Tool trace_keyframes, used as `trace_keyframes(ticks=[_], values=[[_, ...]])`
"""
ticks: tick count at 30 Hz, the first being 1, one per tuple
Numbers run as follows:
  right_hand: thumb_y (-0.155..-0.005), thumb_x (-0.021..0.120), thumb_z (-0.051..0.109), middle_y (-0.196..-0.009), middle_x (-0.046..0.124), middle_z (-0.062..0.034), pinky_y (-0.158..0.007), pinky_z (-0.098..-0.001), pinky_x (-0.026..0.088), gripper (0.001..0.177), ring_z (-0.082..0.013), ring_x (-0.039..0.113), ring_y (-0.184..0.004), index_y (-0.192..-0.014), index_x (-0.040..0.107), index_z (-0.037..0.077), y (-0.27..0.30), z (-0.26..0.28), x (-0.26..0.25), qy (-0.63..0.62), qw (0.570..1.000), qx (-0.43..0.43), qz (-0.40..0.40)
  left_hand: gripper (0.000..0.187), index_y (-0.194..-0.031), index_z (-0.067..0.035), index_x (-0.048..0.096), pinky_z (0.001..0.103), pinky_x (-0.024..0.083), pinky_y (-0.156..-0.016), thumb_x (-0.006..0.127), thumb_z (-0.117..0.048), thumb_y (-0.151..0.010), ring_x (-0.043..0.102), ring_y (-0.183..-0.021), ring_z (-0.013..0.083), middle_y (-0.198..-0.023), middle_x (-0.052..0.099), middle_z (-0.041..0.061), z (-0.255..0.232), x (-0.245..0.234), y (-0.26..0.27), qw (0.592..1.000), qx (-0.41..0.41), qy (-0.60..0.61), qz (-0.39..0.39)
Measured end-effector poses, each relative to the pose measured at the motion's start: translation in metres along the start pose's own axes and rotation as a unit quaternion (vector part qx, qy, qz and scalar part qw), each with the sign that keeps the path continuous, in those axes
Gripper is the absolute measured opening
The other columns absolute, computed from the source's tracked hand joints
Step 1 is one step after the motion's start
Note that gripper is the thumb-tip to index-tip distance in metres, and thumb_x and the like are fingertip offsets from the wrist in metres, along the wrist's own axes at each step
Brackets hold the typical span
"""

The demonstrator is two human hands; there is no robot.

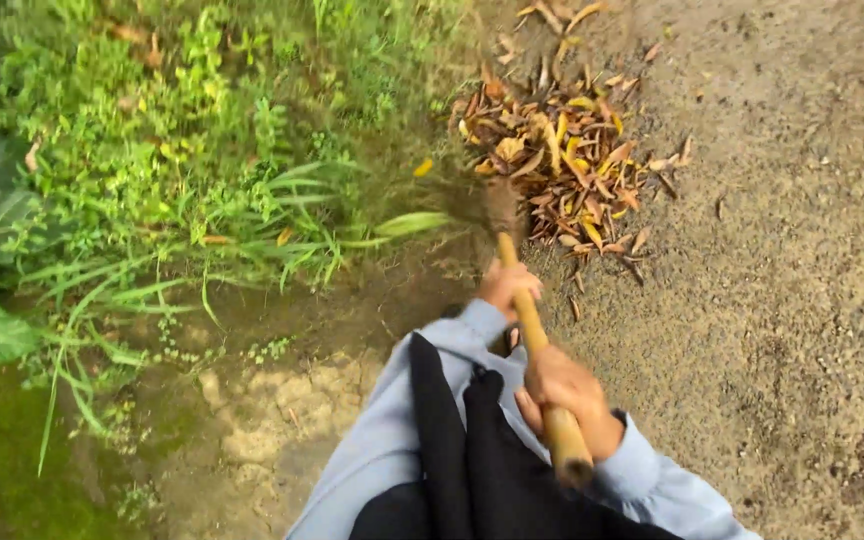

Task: Sweeping dry leaves from a mossy ground surface into a pile using a broom.

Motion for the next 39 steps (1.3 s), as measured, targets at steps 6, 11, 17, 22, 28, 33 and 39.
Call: trace_keyframes(ticks=[6,11,17,22,28,33,39], values=[[-0.091,0.062,0.005,-0.063,0.049,-0.0037,-0.051,-0.0348,0.047,0.023,-0.0222,0.046,-0.050,-0.072,0.049,0.008,0.005,0.069,-0.029,-0.041,0.992,-0.121,0.018,0.028,-0.084,-0.027,0.065,0.074,0.015,-0.125,0.073,0.000,-0.085,0.063,-0.130,0.0347,-0.109,0.074,-0.011,0.016,0.044,0.082,0.629,0.442,-0.556,0.316],[-0.093,0.065,0.014,-0.058,0.054,-0.0042,-0.055,-0.0362,0.059,0.031,-0.0202,0.052,-0.045,-0.068,0.049,0.006,0.017,0.086,-0.042,-0.122,0.980,-0.156,-0.029,0.031,-0.091,-0.023,0.070,0.073,0.022,-0.124,0.082,0.001,-0.076,0.069,-0.120,0.0292,-0.106,0.077,-0.009,-0.037,0.030,0.133,0.620,0.499,-0.544,0.268],[-0.099,0.056,0.009,-0.070,0.050,-0.0090,-0.067,-0.0451,0.047,0.026,-0.0314,0.052,-0.062,-0.074,0.048,0.008,0.005,0.019,0.008,-0.137,0.978,-0.118,0.099,0.020,-0.082,-0.014,0.073,0.044,0.040,-0.118,0.065,0.001,-0.092,0.058,-0.126,0.0313,-0.109,0.074,0.010,-0.063,-0.086,0.045,0.734,0.489,-0.463,0.088],[-0.098,0.066,0.007,-0.078,0.053,-0.0044,-0.079,-0.0385,0.048,0.027,-0.0244,0.055,-0.073,-0.076,0.050,0.008,0.006,-0.040,0.037,-0.104,0.983,-0.018,0.148,0.040,-0.101,-0.011,0.058,0.046,0.039,-0.087,0.072,0.006,-0.068,0.062,-0.104,0.0286,-0.107,0.075,0.007,-0.031,-0.114,-0.067,0.893,0.295,-0.337,0.049],[-0.095,0.065,0.003,-0.068,0.045,-0.0064,-0.061,-0.0389,0.044,0.035,-0.0268,0.045,-0.060,-0.071,0.040,0.007,0.013,0.001,-0.001,-0.018,0.990,-0.078,0.116,0.056,-0.111,0.006,0.039,0.041,0.054,-0.085,0.069,0.010,-0.063,0.061,-0.100,0.0246,-0.148,0.045,0.022,-0.027,0.030,0.042,0.991,0.000,-0.118,0.066],[-0.095,0.063,0.003,-0.066,0.044,-0.0073,-0.063,-0.0417,0.051,0.027,-0.0270,0.041,-0.054,-0.075,0.046,0.005,0.016,0.051,-0.030,-0.046,0.978,-0.167,0.112,0.022,-0.088,-0.027,0.067,0.070,0.017,-0.129,0.079,-0.010,-0.084,0.059,-0.136,0.0408,-0.115,0.076,-0.006,0.013,0.047,0.062,0.647,0.450,-0.555,0.266],[-0.094,0.065,0.003,-0.067,0.051,-0.0075,-0.059,-0.0399,0.054,0.024,-0.0245,0.050,-0.053,-0.074,0.051,0.004,0.036,0.069,-0.056,-0.120,0.969,-0.183,0.112,0.031,-0.095,-0.023,0.068,0.074,0.018,-0.124,0.078,0.001,-0.080,0.060,-0.133,0.0395,-0.118,0.076,-0.005,0.020,0.022,0.103,0.633,0.453,-0.571,0.262]])
Point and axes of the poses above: each hand's wrist, its own y-axis away from the middle knuckle, its own x-axis out of the palm, z = x × y, the point moved 4 cm from there along -y, towards the middle knuckle
